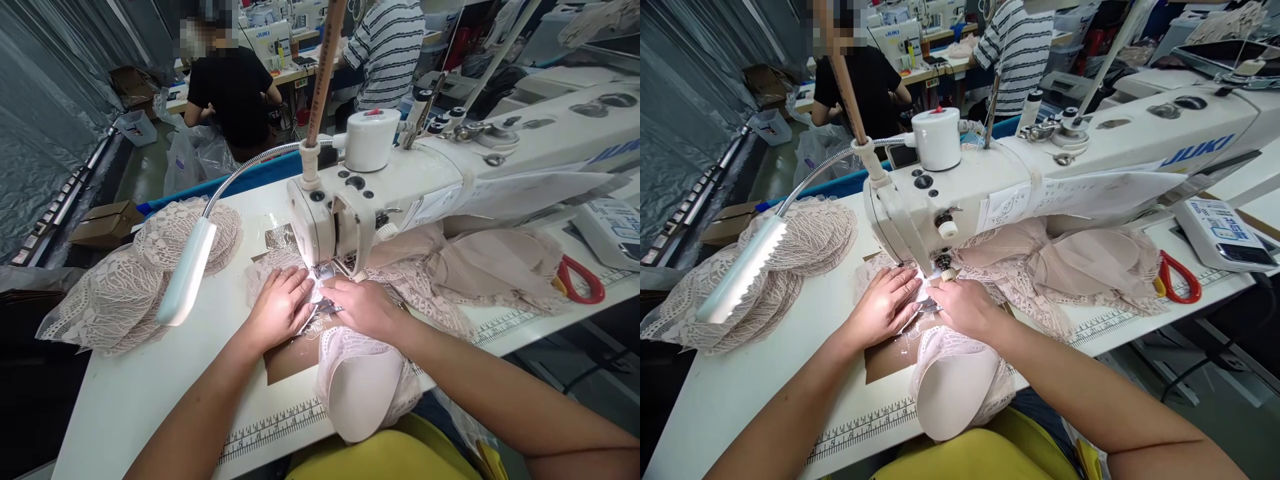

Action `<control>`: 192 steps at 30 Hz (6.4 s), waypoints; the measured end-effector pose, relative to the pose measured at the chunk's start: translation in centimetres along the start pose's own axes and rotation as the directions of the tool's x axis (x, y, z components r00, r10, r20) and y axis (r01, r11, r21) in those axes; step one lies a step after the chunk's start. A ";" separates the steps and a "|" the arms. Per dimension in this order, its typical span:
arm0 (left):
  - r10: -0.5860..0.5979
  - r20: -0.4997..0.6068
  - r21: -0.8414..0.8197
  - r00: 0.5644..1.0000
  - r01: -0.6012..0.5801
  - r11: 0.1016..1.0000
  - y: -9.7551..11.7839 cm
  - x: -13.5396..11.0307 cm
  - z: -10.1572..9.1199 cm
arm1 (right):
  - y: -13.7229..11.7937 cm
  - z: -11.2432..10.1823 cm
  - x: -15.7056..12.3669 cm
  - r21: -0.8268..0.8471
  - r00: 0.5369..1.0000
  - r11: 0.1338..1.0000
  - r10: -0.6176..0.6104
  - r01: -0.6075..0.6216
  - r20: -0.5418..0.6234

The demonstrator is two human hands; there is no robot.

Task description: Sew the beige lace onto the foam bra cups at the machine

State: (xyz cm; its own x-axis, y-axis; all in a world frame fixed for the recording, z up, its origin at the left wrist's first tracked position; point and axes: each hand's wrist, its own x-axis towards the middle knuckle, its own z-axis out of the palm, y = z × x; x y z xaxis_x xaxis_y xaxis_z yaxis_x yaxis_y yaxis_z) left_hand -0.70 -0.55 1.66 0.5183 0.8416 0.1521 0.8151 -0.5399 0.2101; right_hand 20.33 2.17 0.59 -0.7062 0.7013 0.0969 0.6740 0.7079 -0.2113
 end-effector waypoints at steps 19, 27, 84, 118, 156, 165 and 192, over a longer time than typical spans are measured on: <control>0.186 -0.071 -0.018 0.980 -0.188 0.982 -0.3 -0.4 0.9 | 0.3 0.1 0.0 -0.042 1.000 0.999 -0.006 0.006 0.018; 0.145 -0.051 0.016 0.988 -0.144 0.989 0.0 -0.3 0.7 | 0.0 -0.3 0.2 -0.032 0.998 0.998 0.052 -0.051 0.020; -0.514 0.232 -0.625 0.826 0.532 0.571 -1.7 -3.8 -3.7 | 0.1 -0.3 -0.5 0.360 0.994 0.932 0.011 0.031 -0.113; -0.397 0.254 -0.954 0.882 0.296 0.048 1.0 -4.5 -2.1 | -4.6 -2.0 2.3 0.833 1.000 0.552 0.000 0.016 -0.019; -0.238 0.420 -0.884 0.876 0.454 0.114 -1.1 -5.6 -2.7 | 2.2 -5.4 -7.3 0.411 0.880 0.829 0.185 -0.378 0.437; -0.370 0.362 -0.886 0.856 0.439 0.148 0.9 -4.9 -2.3 | -1.1 -5.0 -6.7 0.527 0.952 0.796 0.203 -0.297 0.230; -0.255 0.326 -0.927 0.910 0.360 0.101 0.9 -4.9 -2.1 | -5.6 -2.3 0.2 0.787 0.995 0.610 0.088 -0.088 0.043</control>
State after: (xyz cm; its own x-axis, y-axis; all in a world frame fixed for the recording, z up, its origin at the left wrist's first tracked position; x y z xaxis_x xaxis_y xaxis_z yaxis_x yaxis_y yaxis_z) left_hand -3.03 -5.20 3.13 0.3479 0.9089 -0.2299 0.0291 0.2346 0.9717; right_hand 16.92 -1.47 3.98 -0.6530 0.7566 0.0358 0.3027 0.3040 -0.9033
